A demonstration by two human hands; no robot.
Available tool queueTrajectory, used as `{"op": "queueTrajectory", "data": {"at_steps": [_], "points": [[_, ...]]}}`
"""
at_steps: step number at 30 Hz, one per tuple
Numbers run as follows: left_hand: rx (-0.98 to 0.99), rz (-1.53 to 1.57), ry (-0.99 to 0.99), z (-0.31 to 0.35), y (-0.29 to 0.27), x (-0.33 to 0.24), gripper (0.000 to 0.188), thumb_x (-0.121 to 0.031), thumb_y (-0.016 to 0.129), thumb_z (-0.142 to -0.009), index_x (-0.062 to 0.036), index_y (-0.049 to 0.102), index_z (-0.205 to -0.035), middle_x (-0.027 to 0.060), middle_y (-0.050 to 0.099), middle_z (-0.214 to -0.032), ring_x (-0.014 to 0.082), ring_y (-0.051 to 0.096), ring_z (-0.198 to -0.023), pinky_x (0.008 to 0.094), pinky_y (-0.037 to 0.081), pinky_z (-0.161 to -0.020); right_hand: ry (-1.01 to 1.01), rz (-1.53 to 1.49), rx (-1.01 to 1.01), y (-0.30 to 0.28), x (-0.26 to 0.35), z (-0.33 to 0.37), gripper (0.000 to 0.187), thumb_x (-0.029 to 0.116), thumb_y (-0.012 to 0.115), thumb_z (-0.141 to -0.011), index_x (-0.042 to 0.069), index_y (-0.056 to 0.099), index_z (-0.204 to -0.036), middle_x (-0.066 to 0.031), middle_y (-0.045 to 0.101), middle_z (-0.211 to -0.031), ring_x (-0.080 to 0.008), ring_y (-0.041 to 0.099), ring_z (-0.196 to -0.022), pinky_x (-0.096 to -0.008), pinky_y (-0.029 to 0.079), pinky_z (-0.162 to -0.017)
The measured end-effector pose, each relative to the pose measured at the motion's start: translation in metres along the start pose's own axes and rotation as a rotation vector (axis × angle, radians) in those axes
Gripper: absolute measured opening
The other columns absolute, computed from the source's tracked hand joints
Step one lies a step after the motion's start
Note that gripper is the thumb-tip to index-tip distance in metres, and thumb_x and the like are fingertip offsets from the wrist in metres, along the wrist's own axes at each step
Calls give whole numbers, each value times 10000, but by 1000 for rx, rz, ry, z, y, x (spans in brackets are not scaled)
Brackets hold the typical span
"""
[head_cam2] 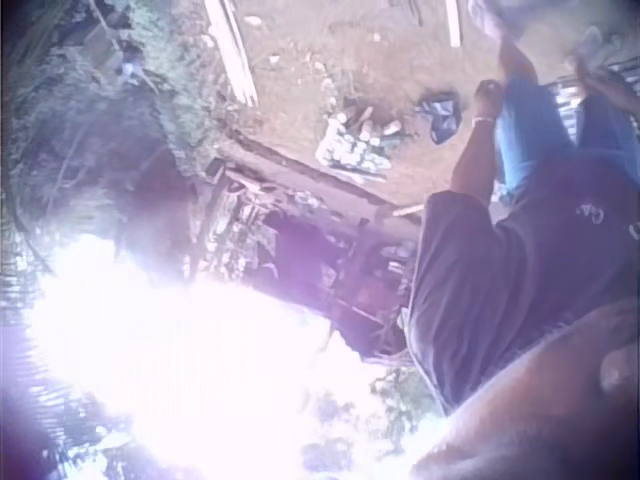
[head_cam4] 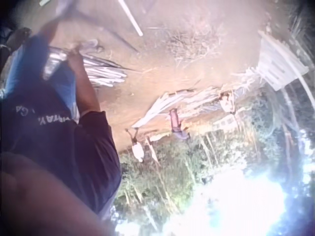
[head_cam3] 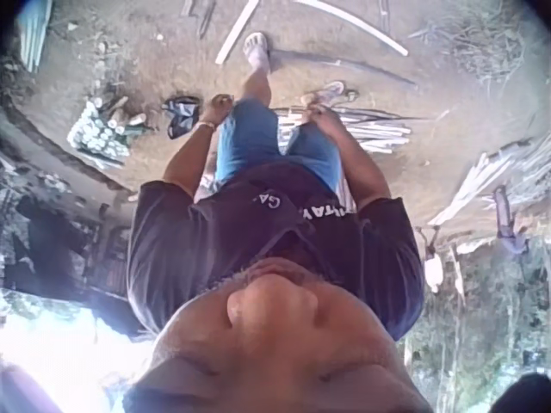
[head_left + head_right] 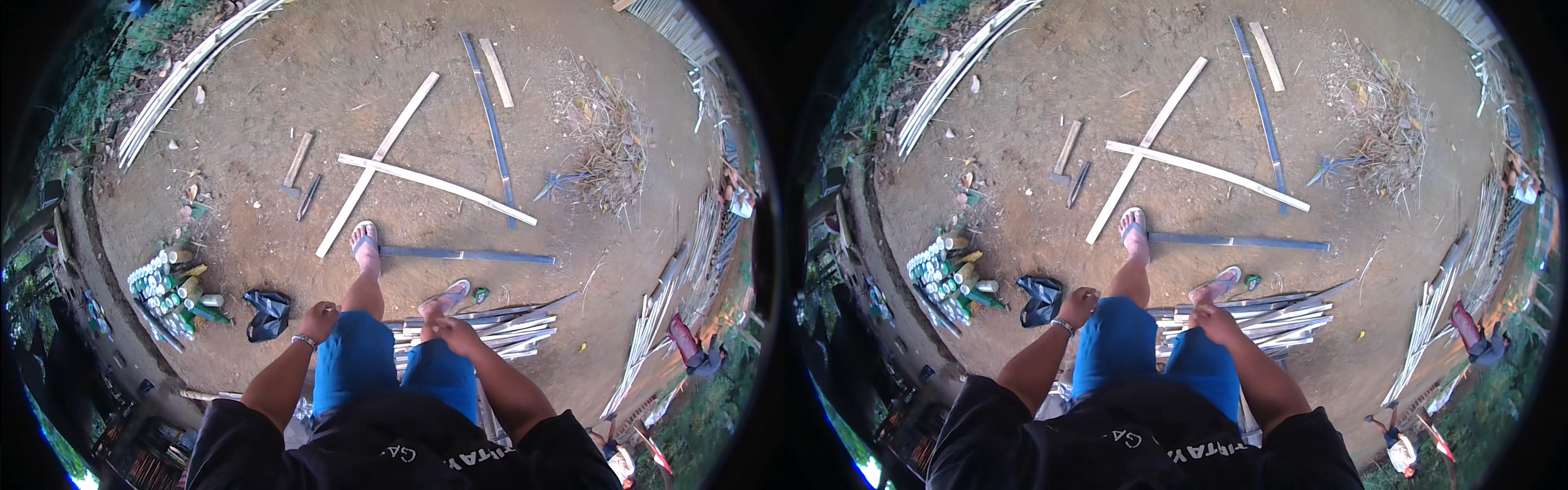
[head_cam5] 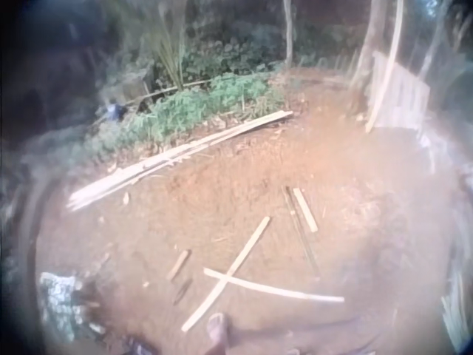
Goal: The person aligns bamboo strips on the ground using a square ruler and hammers nails into the joints to construct a frame. They use a hammer to drive nails and pliers to adjust or cut pieces of wire.
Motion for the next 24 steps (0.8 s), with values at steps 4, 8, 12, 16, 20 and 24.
{"op": "queueTrajectory", "data": {"at_steps": [4,8,12,16,20,24], "points": [[-121,-175,156,-93,-29,4,448,-438,648,-922,-52,686,-1147,127,737,-903,230,711,-840,363,543,-772,-33,0,-51,-2,26,-100,448,395,654,-927,90,662,-1256,-178,712,-1133,-333,681,-1065,-400,522,-935],[-234,-122,54,-188,-44,24,450,-439,649,-926,-57,682,-1163,121,726,-898,237,696,-827,375,530,-772,94,-61,-72,-29,19,-198,493,408,665,-923,49,648,-1260,-183,708,-1153,-311,688,-1057,-393,527,-912],[-250,-134,106,-264,-47,-8,496,-446,656,-916,-48,658,-1212,186,723,-1027,337,695,-964,435,534,-841,163,47,-200,-70,-40,-309,455,382,647,-927,99,645,-1283,-162,724,-1103,-327,685,-1046,-415,528,-919],[-244,-218,242,-338,-22,-12,466,-391,681,-922,-28,635,-1211,184,713,-988,312,693,-925,411,541,-830,200,259,-396,-121,-99,-395,509,356,653,-922,88,590,-1350,-174,656,-1267,-337,629,-1163,-406,488,-1013],[-312,-286,343,-397,-10,3,465,-353,702,-910,-17,617,-1220,192,698,-1056,321,682,-995,417,535,-864,89,572,-633,-149,-96,-439,569,292,626,-935,111,483,-1455,-144,475,-1504,-323,469,-1370,-428,408,-1120],[-514,-243,446,-424,5,19,454,-313,721,-889,-27,612,-1224,199,656,-1176,329,673,-1014,432,532,-892,113,784,-737,-144,-124,-453,565,185,579,-932,140,439,-1478,-78,496,-1469,-270,439,-1383,-536,360,-1130]]}}
Point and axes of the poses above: each hand's wrist, its own z-axis away from the middle knuckle, its own y-axis out of the palm, x = y × z, the point moved 6 cm from there along -z, towards the middle knuckle
